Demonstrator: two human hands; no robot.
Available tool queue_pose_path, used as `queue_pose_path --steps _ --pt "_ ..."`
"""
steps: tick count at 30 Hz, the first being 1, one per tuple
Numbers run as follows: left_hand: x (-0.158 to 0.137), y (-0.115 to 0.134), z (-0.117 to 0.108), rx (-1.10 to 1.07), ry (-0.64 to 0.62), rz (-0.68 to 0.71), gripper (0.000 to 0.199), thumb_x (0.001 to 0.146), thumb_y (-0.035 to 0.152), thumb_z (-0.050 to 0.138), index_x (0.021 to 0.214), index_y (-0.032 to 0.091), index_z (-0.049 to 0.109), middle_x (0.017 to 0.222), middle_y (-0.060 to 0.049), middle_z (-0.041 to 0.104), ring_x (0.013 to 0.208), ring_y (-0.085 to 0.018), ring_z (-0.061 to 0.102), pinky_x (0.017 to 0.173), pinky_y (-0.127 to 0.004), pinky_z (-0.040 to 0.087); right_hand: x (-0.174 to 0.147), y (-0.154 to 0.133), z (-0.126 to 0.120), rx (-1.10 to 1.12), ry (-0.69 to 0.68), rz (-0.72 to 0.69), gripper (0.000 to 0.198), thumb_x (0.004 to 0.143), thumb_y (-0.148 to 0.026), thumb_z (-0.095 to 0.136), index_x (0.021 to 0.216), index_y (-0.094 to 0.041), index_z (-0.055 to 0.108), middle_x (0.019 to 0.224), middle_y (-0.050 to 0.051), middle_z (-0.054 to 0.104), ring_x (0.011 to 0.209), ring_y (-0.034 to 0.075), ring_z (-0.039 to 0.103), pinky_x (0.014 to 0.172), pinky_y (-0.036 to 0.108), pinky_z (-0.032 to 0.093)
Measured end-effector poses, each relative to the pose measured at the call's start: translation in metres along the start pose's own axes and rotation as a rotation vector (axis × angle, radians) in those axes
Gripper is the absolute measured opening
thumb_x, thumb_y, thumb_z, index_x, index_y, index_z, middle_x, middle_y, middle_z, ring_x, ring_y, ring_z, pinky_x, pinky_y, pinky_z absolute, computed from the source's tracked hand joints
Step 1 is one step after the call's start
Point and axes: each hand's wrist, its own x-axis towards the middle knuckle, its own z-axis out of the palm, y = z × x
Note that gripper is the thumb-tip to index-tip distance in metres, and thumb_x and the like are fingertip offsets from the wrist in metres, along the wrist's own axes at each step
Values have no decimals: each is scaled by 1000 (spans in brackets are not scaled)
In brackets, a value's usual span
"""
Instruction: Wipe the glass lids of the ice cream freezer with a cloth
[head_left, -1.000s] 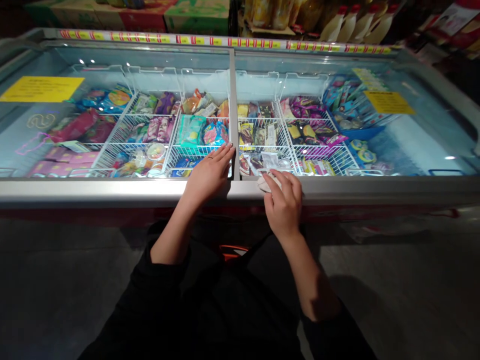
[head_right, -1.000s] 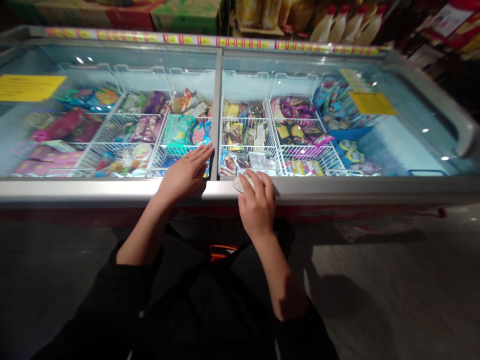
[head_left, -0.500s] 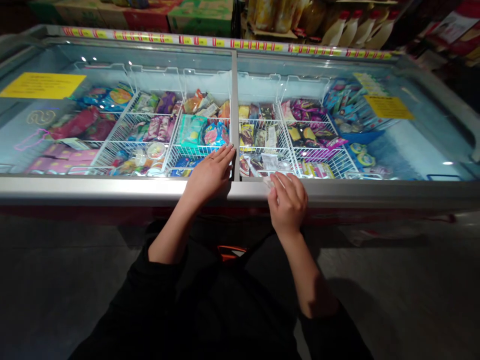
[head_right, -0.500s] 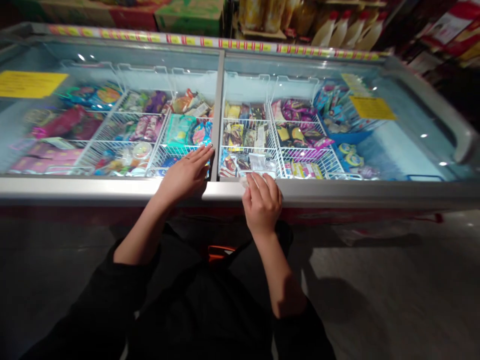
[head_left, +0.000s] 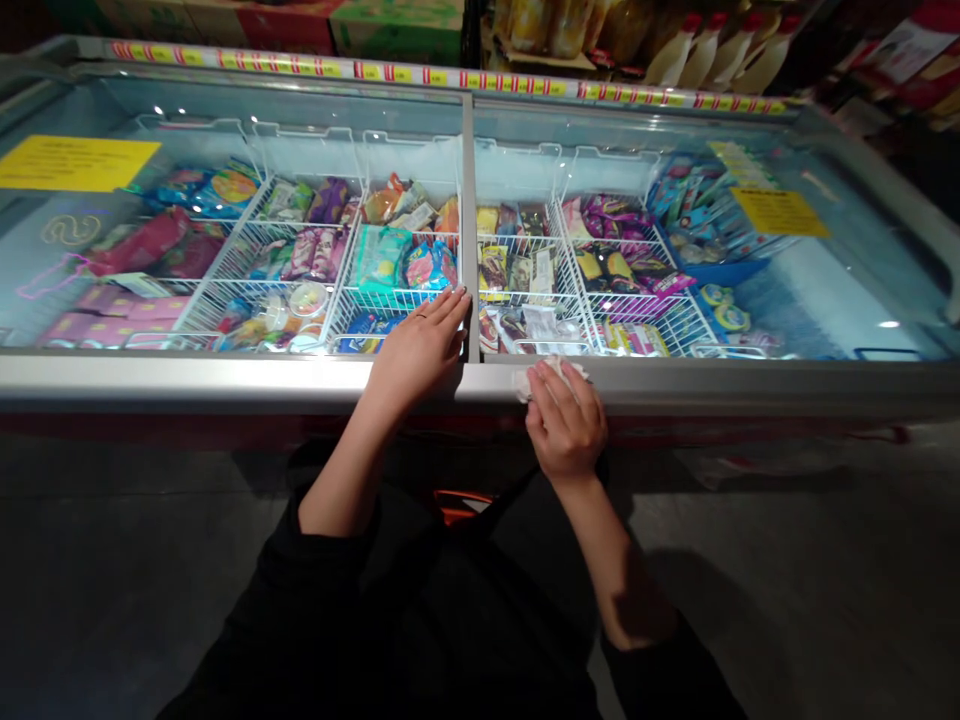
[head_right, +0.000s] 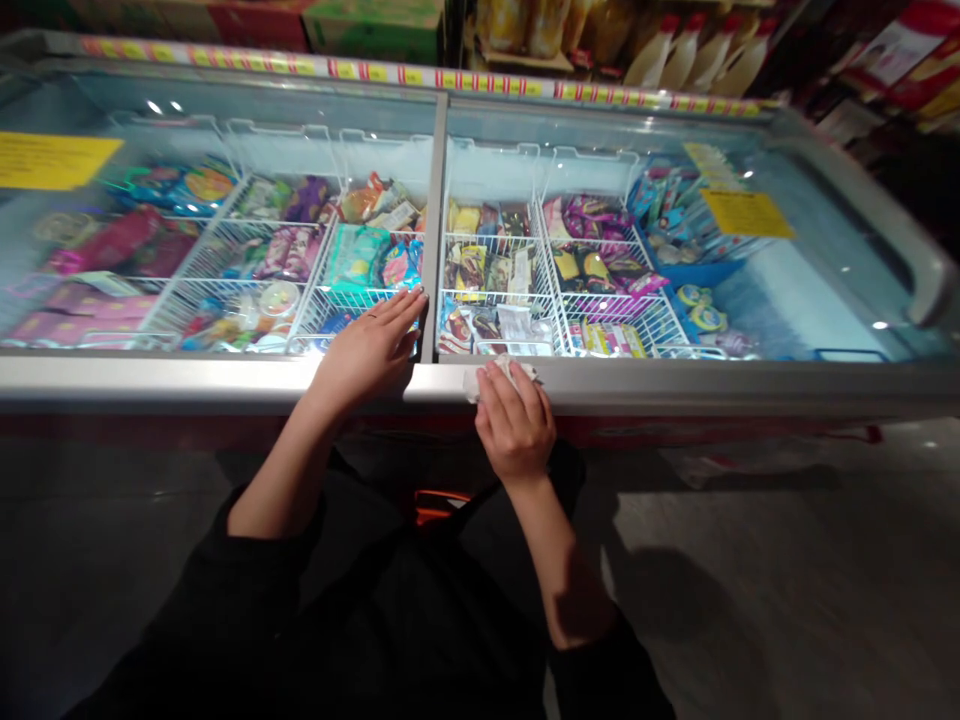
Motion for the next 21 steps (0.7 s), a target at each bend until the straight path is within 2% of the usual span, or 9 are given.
queue_pose_path --steps 2,4,7,10,12,15,18,21 --pt "0 -1 1 2 7 -4 58 107 18 46 166 17 45 171 -11 44 161 -27 39 132 -48 36 14 2 4 37 -20 118 40 107 -20 52 139 -26 74 134 8 79 134 30 68 117 47 50" --pt "1 -1 1 2 10 -2 58 107 18 46 166 17 45 171 -11 44 160 -26 40 132 -48 36 31 -8 11 83 -87 166 41 107 -19 50 140 -26 74 136 8 78 135 30 67 117 49 50" --pt "0 0 -1 5 1 10 59 107 17 47 166 19 45 171 -10 45 160 -25 40 132 -48 37 45 -32 15 169 -238 59 44 107 -16 50 144 -28 71 144 5 74 139 27 63 120 46 48" --pt "0 1 -4 15 -22 11 59 106 15 46 165 15 45 171 -12 43 161 -25 38 132 -46 35 35 -42 6 190 -291 -57 46 108 -16 52 149 -30 67 149 3 70 144 25 60 122 43 45" --pt "0 1 -4 14 -28 2 59 106 15 46 165 14 45 172 -12 42 161 -26 37 133 -46 34 21 -32 -4 175 -286 -70 48 108 -15 53 151 -32 64 150 2 70 145 25 58 122 43 45" --pt "0 0 -1 6 -16 -3 59 107 17 45 166 17 44 172 -11 42 162 -26 37 133 -47 34 9 -6 -17 138 -249 -13 51 107 -15 54 154 -32 61 150 5 70 146 27 58 122 44 46" --pt "0 -2 2 0 3 -3 59 108 18 46 166 18 44 172 -11 43 161 -26 38 132 -48 35 20 10 -15 90 -212 116 46 109 -20 52 153 -28 64 147 9 72 144 29 59 121 48 46" --pt "0 -3 3 -7 20 -11 59 108 18 46 166 20 44 171 -10 45 160 -26 40 132 -50 36 44 1 -3 79 -259 190 44 109 -23 49 149 -25 68 145 10 73 139 30 62 119 50 48"
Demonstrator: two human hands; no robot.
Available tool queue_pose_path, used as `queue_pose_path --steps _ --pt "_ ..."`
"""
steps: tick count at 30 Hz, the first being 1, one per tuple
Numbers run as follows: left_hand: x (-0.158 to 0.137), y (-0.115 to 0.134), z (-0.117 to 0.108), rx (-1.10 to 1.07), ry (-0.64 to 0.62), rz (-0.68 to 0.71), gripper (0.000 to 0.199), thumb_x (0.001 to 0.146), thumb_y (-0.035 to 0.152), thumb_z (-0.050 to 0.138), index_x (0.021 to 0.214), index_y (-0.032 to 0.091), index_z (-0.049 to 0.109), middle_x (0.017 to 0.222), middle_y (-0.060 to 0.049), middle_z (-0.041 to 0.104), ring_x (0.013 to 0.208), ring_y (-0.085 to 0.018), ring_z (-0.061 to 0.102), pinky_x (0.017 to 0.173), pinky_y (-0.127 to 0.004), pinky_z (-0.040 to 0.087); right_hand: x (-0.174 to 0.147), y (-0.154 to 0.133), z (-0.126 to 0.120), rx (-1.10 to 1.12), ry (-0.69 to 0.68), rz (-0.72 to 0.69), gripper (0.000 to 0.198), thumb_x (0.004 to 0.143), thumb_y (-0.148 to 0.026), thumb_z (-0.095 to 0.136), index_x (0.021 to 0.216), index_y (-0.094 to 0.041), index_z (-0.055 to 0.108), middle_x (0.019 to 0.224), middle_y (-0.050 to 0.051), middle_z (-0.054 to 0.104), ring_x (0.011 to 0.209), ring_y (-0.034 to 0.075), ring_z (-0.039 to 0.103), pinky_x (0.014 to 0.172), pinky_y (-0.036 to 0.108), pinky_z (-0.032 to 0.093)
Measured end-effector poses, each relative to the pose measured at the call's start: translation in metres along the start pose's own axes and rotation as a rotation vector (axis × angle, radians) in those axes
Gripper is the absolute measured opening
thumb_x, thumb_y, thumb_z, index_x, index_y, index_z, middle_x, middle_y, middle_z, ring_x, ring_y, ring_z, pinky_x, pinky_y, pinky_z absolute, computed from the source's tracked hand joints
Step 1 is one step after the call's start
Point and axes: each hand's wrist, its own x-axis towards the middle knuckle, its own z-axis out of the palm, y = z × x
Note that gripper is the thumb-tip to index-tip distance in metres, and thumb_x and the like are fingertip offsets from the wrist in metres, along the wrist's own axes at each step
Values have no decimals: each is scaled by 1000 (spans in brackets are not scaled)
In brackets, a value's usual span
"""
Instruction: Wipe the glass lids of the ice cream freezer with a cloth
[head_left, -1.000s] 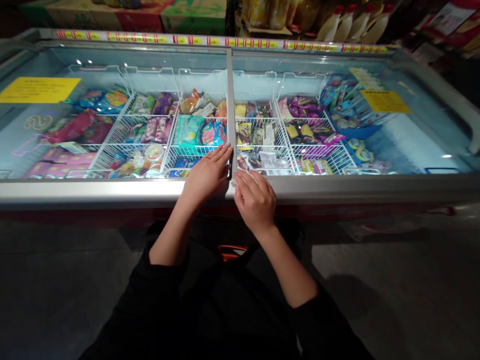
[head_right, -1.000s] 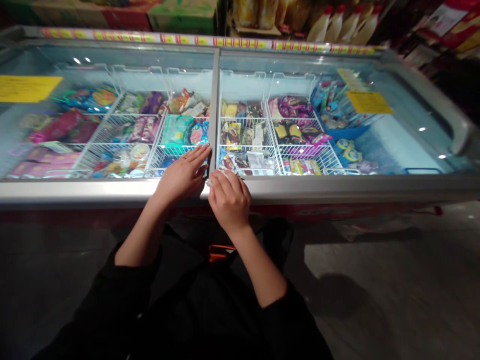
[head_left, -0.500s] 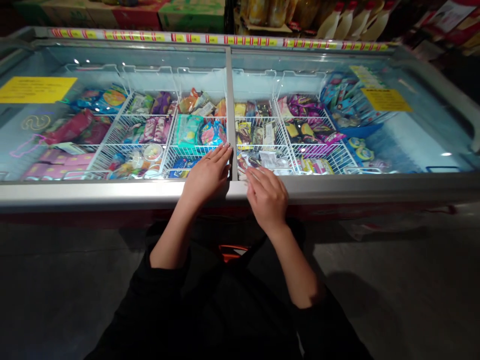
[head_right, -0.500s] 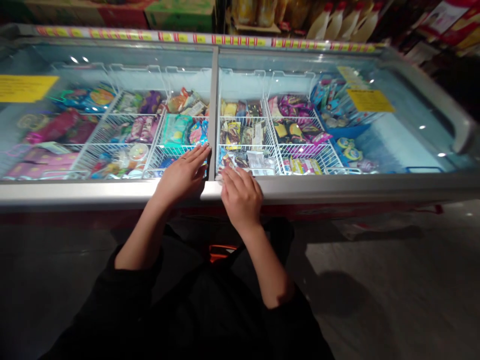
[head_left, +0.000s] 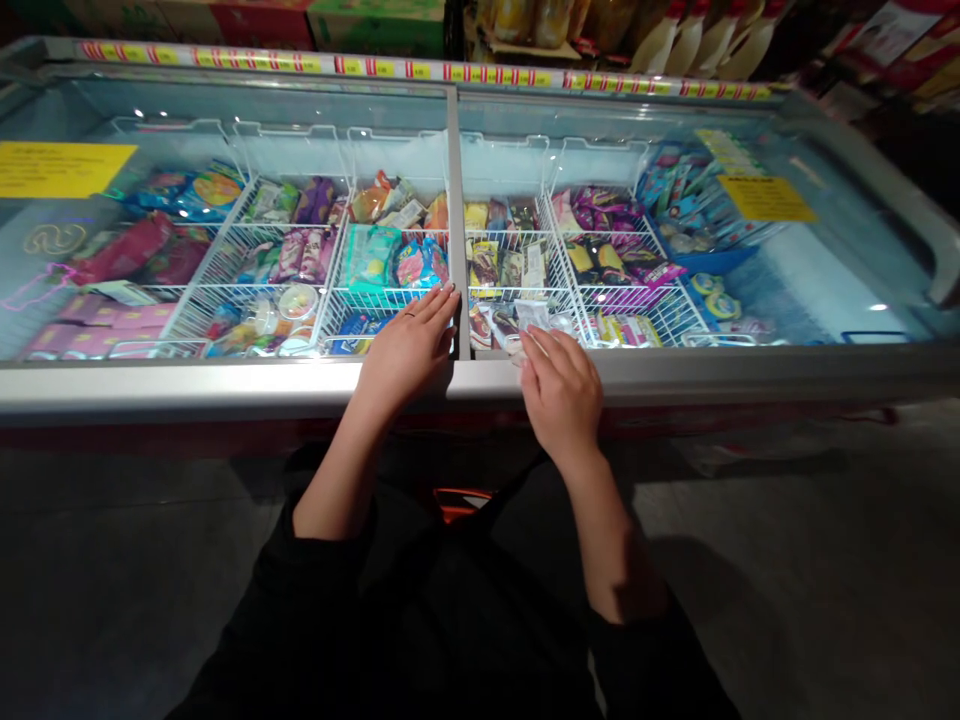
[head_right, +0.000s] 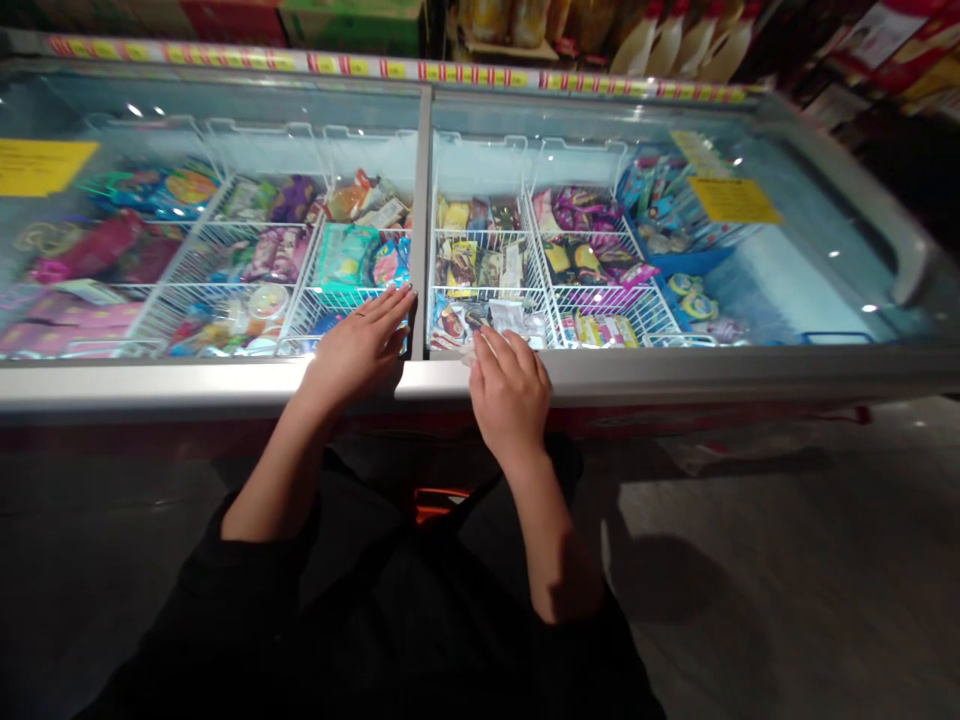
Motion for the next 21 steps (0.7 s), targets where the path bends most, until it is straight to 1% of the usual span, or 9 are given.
queue_pose_path --steps 3,5,7,9,11,13,15,17,21 --pt "0 1 -2 0 -15 7 58 108 19 47 166 17 45 170 -12 45 161 -27 39 132 -49 36 15 -21 7 21 -64 -47 43 110 -23 48 148 -23 68 146 8 72 135 28 64 116 45 51" --pt "0 2 -4 3 -33 16 57 108 19 47 165 14 46 171 -13 44 161 -27 39 132 -48 35 13 -27 7 41 -88 -104 43 110 -22 48 148 -25 68 147 7 72 137 27 64 117 44 50" --pt "0 3 -5 5 -38 15 57 108 19 46 165 14 46 171 -13 43 161 -27 39 132 -48 35 3 -21 2 71 -117 -171 44 109 -21 49 148 -28 68 148 5 71 140 27 63 120 45 48" --pt "0 2 -4 2 -28 6 58 108 19 46 165 17 45 171 -11 43 161 -26 39 132 -48 35 -7 -5 -5 99 -132 -219 46 109 -21 49 150 -30 66 149 5 70 143 27 61 123 47 46" --pt "-1 1 -3 -2 -21 2 59 107 19 47 166 20 44 172 -9 43 161 -25 38 132 -48 35 -12 16 -12 99 -110 -192 47 108 -21 49 151 -30 65 150 5 70 144 27 60 123 50 46" --pt "-1 0 -1 -6 -18 3 60 107 20 48 166 21 44 172 -8 42 161 -24 38 132 -47 35 -9 32 -15 67 -69 -95 46 109 -23 49 150 -28 67 150 7 70 143 29 61 122 52 48" --pt "-1 0 0 -11 -12 5 59 107 20 47 166 21 44 172 -8 43 161 -24 39 132 -47 35 3 37 -13 38 -72 -7 44 109 -25 49 148 -27 69 150 8 69 142 31 62 121 54 49" --pt "-1 -1 1 -12 -4 5 59 107 20 46 166 21 44 171 -9 44 161 -25 39 133 -48 35 18 30 -7 41 -132 10 44 108 -27 49 147 -27 70 152 6 68 144 31 60 121 54 50" --pt "0 -1 0 0 -13 20 58 107 19 45 166 18 44 171 -11 43 161 -25 38 133 -47 34 35 2 -1 117 -264 -88 45 107 -23 49 146 -28 71 156 1 64 147 27 58 121 49 53"
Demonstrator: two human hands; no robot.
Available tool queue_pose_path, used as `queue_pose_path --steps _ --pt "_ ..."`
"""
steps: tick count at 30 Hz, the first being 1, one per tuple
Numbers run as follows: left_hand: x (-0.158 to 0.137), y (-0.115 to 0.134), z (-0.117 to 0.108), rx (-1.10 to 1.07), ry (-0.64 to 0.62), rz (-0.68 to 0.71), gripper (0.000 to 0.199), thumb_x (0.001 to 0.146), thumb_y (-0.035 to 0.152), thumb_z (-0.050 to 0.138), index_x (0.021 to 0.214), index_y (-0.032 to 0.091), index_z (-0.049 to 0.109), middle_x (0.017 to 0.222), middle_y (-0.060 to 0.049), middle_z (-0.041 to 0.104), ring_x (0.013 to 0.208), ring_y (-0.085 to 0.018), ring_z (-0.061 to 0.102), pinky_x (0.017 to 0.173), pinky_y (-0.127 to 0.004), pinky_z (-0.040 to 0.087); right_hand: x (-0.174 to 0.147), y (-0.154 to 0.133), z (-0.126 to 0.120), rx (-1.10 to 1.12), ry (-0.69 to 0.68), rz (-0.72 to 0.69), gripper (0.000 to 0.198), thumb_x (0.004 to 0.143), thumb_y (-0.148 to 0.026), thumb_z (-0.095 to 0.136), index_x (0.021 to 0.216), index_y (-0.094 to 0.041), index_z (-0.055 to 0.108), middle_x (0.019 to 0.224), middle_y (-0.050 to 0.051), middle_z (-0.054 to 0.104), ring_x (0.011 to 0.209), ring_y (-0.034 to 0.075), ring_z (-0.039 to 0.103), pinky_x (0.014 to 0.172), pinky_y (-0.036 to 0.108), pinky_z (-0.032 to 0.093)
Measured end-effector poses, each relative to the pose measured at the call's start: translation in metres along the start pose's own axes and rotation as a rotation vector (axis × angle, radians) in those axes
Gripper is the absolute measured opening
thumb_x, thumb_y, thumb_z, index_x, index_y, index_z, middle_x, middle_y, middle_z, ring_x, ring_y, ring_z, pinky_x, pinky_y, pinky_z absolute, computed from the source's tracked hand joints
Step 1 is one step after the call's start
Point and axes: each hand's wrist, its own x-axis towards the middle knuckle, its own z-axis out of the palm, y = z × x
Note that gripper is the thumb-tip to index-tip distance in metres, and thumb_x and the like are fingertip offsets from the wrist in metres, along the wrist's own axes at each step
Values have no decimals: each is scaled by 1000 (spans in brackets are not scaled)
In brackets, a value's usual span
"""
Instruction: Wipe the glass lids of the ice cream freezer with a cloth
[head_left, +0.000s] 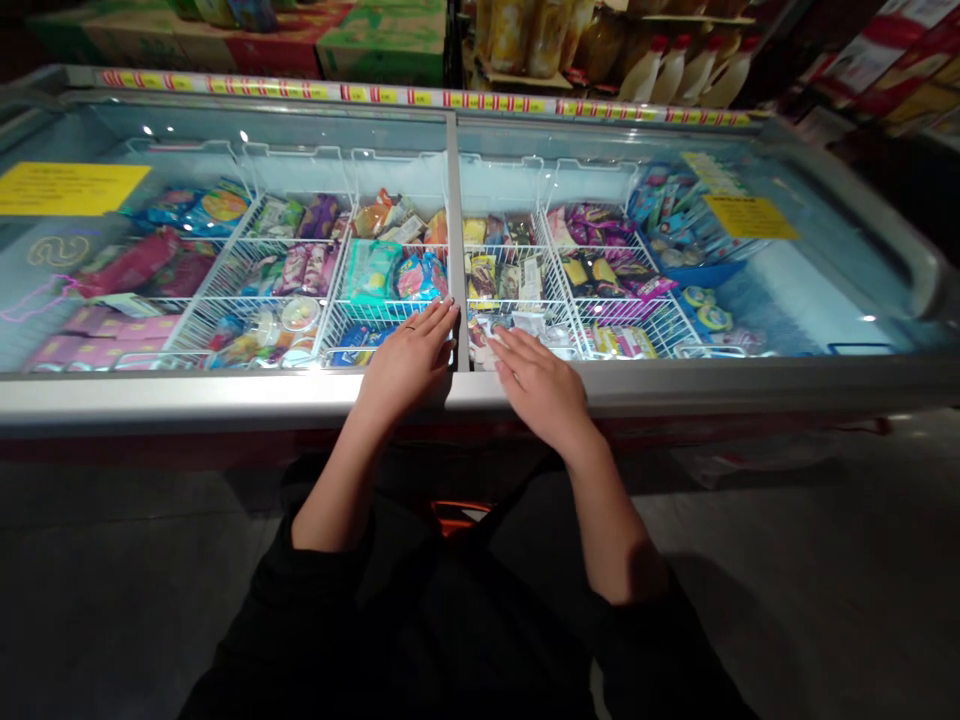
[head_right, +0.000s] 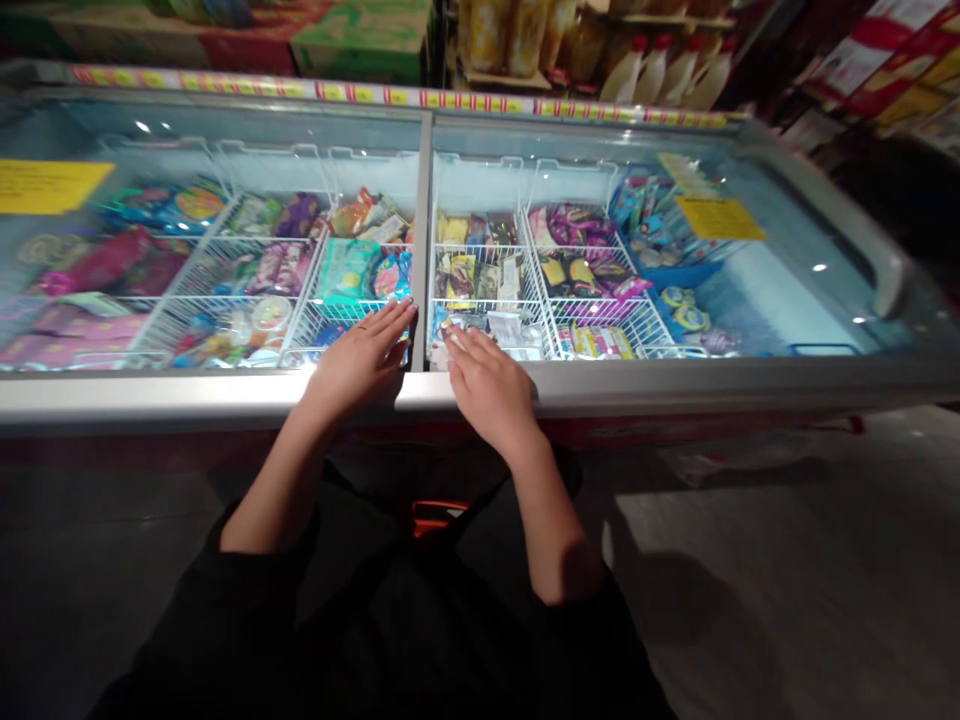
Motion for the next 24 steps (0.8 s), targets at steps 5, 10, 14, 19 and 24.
queue_pose_path --steps 5,10,14,19,24 --pt "0 2 -3 30 -31 12 56 108 18 44 164 11 46 171 -14 43 161 -26 38 133 -46 34 -8 6 -11 126 -62 -83 43 107 -20 50 139 -31 75 146 -1 72 142 23 63 121 45 53" --pt "1 3 -5 48 -30 0 55 108 19 43 163 14 48 170 -12 44 161 -25 39 133 -45 35 18 34 -8 83 -47 -8 44 106 -20 52 143 -31 73 153 1 66 147 25 58 123 49 50" --pt "1 3 -5 42 -32 0 56 108 18 42 163 15 47 170 -12 44 160 -24 39 132 -46 36 60 25 10 85 -109 -55 49 104 -16 51 150 -26 68 160 4 59 153 25 50 127 48 45" --pt "0 2 -5 55 -40 16 56 108 18 41 164 16 46 171 -11 42 161 -23 37 132 -45 36 57 15 13 139 -133 -179 54 102 -10 50 149 -31 67 160 2 58 152 22 51 126 47 45" --pt "0 3 -4 75 -48 3 54 110 20 41 163 13 47 171 -12 42 160 -25 39 132 -44 36 34 40 -6 218 -171 -190 61 96 0 50 135 -38 77 154 -4 64 150 22 54 122 45 49"
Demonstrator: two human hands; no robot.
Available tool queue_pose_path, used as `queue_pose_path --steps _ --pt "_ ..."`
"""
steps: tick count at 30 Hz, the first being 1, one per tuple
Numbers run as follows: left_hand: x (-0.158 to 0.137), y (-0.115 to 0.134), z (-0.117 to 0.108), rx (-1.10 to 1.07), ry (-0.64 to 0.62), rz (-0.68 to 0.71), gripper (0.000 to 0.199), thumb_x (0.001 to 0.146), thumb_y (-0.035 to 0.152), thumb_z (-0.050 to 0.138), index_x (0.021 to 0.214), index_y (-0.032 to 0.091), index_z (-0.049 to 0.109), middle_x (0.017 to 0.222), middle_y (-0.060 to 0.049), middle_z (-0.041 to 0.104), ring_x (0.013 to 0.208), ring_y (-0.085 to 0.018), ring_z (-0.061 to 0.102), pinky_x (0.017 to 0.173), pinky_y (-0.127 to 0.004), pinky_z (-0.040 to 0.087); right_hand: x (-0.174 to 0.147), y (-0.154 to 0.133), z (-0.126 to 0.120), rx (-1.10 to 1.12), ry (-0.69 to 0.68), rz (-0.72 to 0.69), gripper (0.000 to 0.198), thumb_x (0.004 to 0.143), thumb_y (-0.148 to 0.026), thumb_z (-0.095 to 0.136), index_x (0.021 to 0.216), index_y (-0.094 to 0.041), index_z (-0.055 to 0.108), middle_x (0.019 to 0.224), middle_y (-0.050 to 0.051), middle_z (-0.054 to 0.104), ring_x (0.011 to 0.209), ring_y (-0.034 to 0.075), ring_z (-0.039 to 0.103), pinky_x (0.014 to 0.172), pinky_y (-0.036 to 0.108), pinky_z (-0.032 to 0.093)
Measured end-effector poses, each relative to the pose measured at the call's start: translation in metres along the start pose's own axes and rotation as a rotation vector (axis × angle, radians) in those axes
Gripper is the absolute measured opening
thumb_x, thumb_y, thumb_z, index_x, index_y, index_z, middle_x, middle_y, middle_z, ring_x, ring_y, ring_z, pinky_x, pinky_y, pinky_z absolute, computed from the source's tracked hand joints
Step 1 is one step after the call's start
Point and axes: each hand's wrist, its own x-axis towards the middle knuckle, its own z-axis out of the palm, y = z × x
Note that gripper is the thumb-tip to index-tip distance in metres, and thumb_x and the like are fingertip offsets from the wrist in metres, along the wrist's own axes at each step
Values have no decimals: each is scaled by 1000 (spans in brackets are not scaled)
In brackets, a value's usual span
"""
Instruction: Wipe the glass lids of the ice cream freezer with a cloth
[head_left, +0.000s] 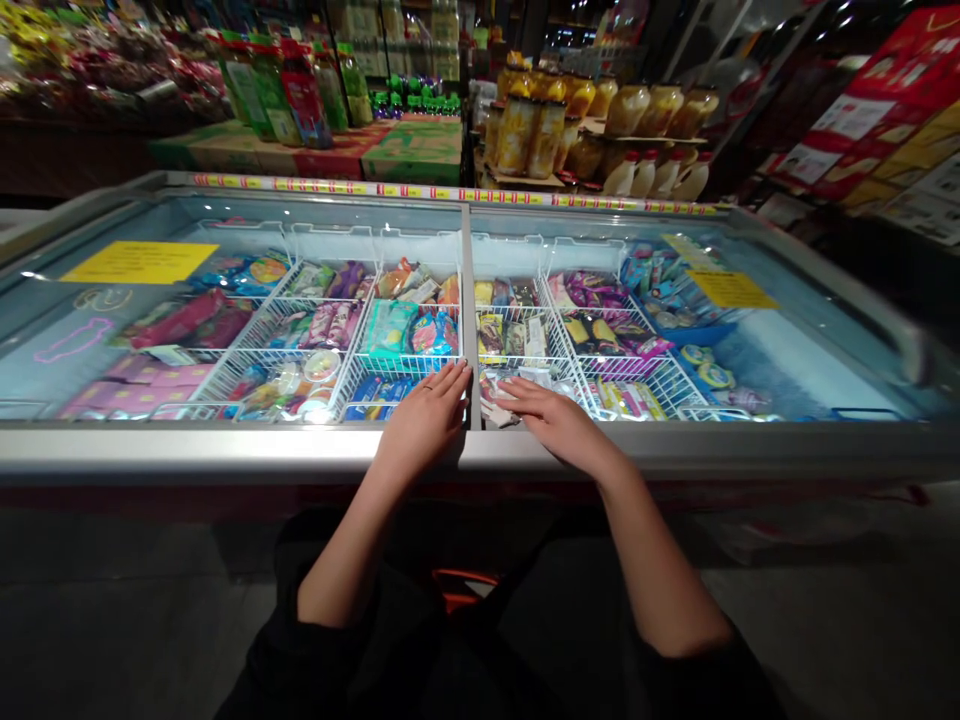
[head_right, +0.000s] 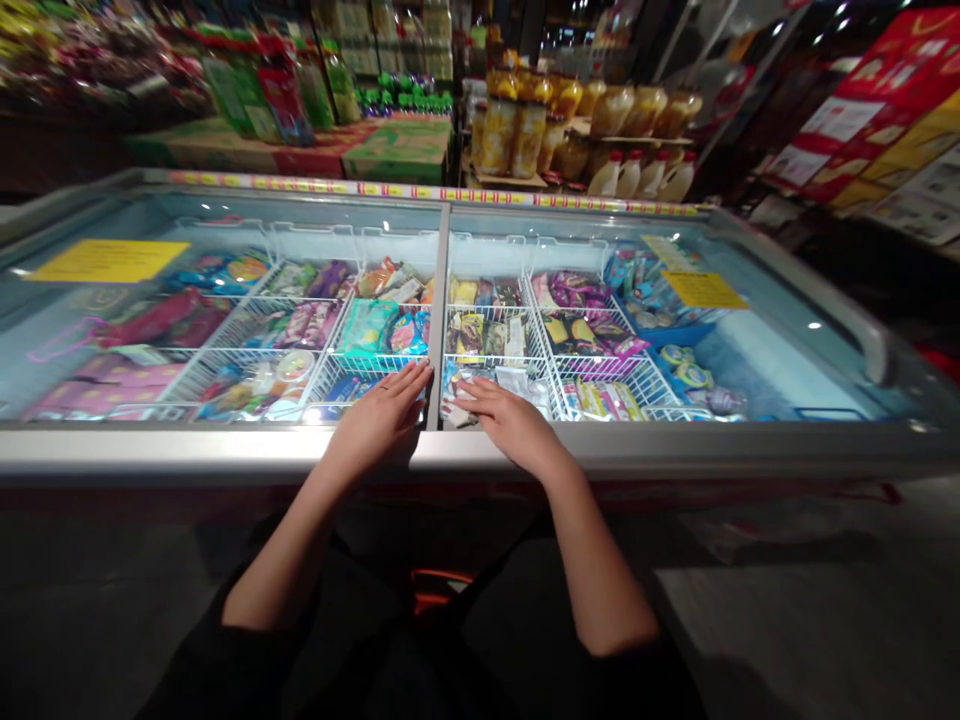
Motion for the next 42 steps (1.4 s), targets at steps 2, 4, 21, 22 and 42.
queue_pose_path --steps 2,4,21,22,42 --pt "0 0 1 2 11 2 54 110 20 41 163 14 47 170 -12 43 160 -25 39 132 -43 36 8 9 -6 -1 17 48 60 95 1 51 131 -38 79 151 -3 66 149 23 54 122 47 50" --pt "0 0 1 -1 25 3 54 109 20 42 163 16 48 170 -11 44 160 -24 40 132 -44 36 28 15 -8 0 59 127 59 95 -2 53 139 -35 75 153 0 65 150 25 54 122 49 50" --pt "0 -2 5 -10 54 0 54 108 21 46 161 16 50 169 -11 47 159 -24 42 131 -43 38 50 26 -3 14 162 103 26 90 -11 66 111 -23 77 151 13 66 139 29 63 116 49 51" --pt "0 -2 5 -11 59 -1 54 108 21 47 161 18 50 168 -10 47 159 -23 42 131 -43 39 60 26 -2 -43 177 88 25 90 -11 67 109 -23 79 145 13 69 135 30 64 115 50 51" --pt "0 -8 20 -22 184 42 49 108 25 50 157 21 55 163 -9 56 154 -26 50 126 -46 47 95 8 5 -365 151 237 51 92 1 47 127 -15 81 133 15 75 125 31 64 111 45 51"
